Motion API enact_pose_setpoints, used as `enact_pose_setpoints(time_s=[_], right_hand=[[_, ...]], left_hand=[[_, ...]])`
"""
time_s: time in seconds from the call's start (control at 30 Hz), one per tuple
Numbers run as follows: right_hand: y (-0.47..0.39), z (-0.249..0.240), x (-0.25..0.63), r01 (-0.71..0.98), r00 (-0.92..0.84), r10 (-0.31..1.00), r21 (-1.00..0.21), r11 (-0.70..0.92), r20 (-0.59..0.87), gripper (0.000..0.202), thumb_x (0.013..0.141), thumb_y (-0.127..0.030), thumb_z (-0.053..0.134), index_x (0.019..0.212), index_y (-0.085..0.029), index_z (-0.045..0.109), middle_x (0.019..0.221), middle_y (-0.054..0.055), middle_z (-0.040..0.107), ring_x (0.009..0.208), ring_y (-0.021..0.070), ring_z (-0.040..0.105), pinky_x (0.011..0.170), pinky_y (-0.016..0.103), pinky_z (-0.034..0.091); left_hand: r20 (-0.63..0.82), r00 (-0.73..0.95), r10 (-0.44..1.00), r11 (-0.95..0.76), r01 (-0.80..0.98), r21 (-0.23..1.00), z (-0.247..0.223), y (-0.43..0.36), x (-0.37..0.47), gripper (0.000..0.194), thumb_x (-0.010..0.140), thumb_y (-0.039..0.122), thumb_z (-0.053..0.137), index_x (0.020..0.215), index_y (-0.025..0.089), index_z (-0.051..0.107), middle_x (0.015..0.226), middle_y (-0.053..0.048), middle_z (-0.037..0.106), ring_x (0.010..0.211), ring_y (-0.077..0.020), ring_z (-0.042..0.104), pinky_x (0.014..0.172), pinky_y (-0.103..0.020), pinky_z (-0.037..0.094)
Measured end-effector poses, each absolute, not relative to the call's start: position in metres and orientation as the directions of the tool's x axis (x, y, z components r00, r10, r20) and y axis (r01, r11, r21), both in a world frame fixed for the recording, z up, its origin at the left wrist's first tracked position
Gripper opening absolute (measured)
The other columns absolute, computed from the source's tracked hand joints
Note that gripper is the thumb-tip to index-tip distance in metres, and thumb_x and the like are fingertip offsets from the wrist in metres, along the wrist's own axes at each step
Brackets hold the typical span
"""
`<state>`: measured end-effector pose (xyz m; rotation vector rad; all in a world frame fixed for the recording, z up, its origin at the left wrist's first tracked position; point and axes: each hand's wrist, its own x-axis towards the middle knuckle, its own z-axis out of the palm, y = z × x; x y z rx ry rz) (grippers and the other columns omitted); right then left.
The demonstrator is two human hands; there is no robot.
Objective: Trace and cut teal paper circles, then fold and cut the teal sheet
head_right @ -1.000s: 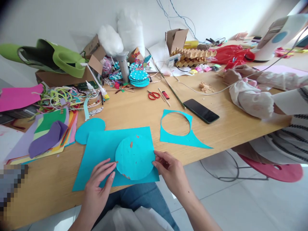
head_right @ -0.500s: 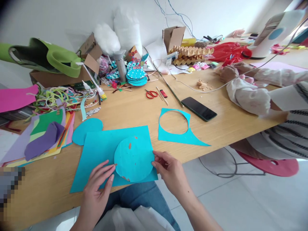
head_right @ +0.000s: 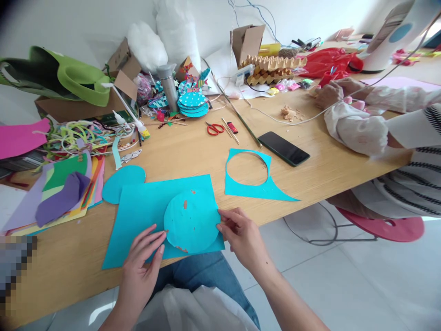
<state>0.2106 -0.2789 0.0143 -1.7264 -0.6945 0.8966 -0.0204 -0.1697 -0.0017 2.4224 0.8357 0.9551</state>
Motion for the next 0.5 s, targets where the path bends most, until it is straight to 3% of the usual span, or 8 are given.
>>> enact_pose_setpoints(time_s=[0.5], right_hand=[[-0.2783,0.0134,0.2111,0.089,0.526,0.807,-0.926,-0.366,-0.269,0.038,0.080,-0.037,0.060,0.113,-0.019,0.067,0.084,0.003,0.050,0.058,0.0128,0.055,0.032,0.022,0.044]], left_hand=[[0.485,0.600,0.637,-0.763,0.396,0.512,-0.0024,-0.1694,-0.0224,0.032,0.086,0.009,0.057,0.113,0.024,0.065,0.107,-0.006,0.070,0.114,-0.0245,0.055,0.084,-0.040,0.057]])
